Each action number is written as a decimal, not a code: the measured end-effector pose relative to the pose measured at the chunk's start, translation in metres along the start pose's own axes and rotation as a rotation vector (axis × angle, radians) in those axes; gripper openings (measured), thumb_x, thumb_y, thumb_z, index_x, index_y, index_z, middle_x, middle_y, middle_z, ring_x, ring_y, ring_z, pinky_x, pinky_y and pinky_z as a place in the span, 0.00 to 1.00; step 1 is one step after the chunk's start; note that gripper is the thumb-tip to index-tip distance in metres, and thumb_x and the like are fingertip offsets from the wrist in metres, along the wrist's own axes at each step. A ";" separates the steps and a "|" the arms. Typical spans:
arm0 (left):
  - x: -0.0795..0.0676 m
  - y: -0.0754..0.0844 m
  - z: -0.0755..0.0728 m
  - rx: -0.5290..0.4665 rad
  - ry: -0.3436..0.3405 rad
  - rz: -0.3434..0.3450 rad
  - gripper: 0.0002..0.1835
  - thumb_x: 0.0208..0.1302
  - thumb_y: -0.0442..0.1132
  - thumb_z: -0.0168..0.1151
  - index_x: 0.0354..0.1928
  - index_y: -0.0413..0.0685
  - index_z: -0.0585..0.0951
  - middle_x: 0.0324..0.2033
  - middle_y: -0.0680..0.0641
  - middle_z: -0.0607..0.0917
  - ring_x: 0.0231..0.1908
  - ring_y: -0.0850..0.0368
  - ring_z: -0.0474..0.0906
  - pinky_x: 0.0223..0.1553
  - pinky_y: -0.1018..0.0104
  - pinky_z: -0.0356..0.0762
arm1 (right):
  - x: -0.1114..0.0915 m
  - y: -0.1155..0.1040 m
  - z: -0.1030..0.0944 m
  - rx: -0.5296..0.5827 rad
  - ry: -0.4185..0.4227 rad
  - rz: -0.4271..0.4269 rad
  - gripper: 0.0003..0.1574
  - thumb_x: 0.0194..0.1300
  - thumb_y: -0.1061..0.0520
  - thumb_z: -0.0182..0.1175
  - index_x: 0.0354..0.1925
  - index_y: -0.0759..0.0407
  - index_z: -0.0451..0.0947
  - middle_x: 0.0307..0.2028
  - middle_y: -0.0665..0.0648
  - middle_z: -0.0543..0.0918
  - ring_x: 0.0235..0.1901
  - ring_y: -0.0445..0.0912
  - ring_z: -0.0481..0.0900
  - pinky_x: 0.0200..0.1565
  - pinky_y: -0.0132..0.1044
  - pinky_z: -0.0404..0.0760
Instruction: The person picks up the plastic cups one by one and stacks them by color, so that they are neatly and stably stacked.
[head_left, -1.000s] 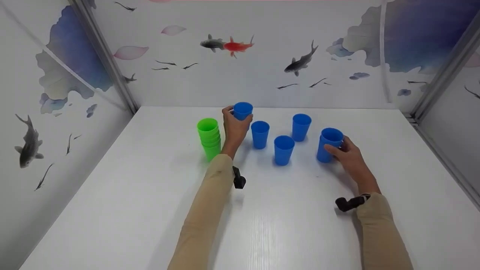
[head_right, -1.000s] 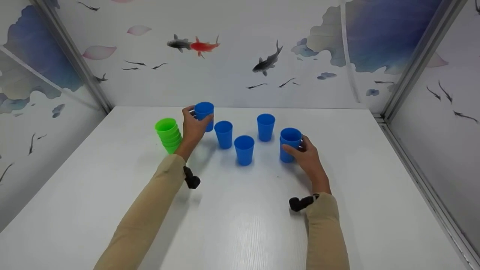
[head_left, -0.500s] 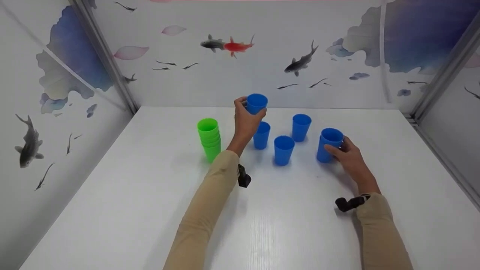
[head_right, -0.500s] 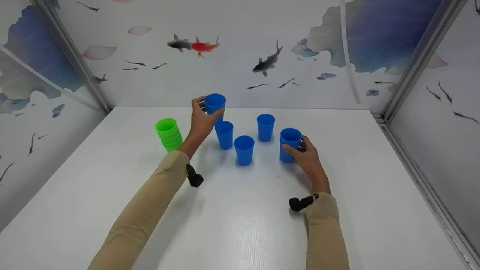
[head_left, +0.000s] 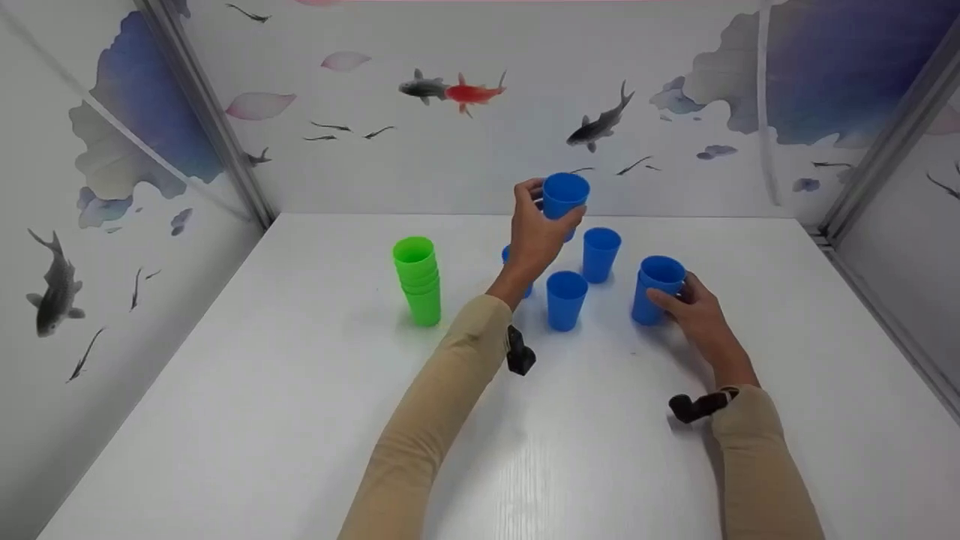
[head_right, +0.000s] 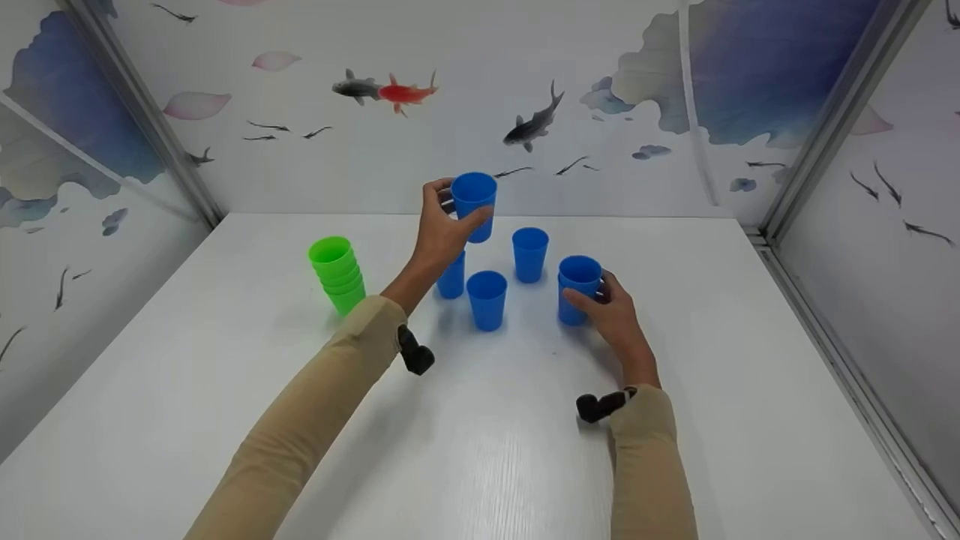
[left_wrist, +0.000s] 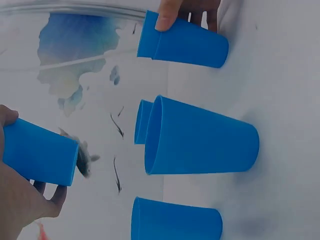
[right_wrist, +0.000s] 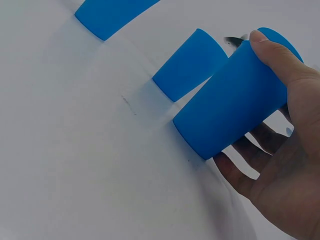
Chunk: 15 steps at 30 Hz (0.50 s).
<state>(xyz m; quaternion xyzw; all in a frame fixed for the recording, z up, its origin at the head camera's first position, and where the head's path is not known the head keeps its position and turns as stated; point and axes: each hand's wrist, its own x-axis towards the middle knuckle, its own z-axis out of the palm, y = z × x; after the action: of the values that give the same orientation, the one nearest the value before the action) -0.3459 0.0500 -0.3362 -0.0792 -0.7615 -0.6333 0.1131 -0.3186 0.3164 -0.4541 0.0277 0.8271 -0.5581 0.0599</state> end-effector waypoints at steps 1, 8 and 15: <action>-0.001 0.001 0.003 -0.001 -0.008 0.000 0.38 0.65 0.47 0.68 0.70 0.50 0.59 0.69 0.44 0.70 0.69 0.47 0.70 0.67 0.53 0.75 | 0.000 0.000 0.000 0.000 -0.001 -0.001 0.70 0.61 0.25 0.60 0.81 0.49 0.33 0.80 0.64 0.45 0.80 0.61 0.44 0.76 0.57 0.54; -0.008 0.010 0.027 -0.007 -0.033 -0.020 0.38 0.65 0.49 0.69 0.70 0.53 0.60 0.69 0.46 0.70 0.68 0.51 0.71 0.65 0.59 0.76 | 0.000 -0.001 0.000 -0.005 0.007 0.015 0.70 0.60 0.25 0.60 0.81 0.48 0.32 0.80 0.63 0.45 0.80 0.61 0.44 0.76 0.58 0.54; -0.013 0.025 0.051 -0.001 -0.069 0.004 0.38 0.63 0.49 0.70 0.70 0.53 0.61 0.69 0.45 0.72 0.67 0.50 0.73 0.65 0.55 0.77 | 0.001 -0.001 0.001 0.002 0.006 0.030 0.70 0.59 0.24 0.60 0.81 0.46 0.32 0.81 0.62 0.45 0.80 0.61 0.44 0.76 0.58 0.55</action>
<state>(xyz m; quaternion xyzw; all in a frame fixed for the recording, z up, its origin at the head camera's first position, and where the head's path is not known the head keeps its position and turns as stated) -0.3306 0.1054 -0.3248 -0.1026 -0.7645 -0.6303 0.0878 -0.3196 0.3149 -0.4534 0.0419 0.8262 -0.5580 0.0659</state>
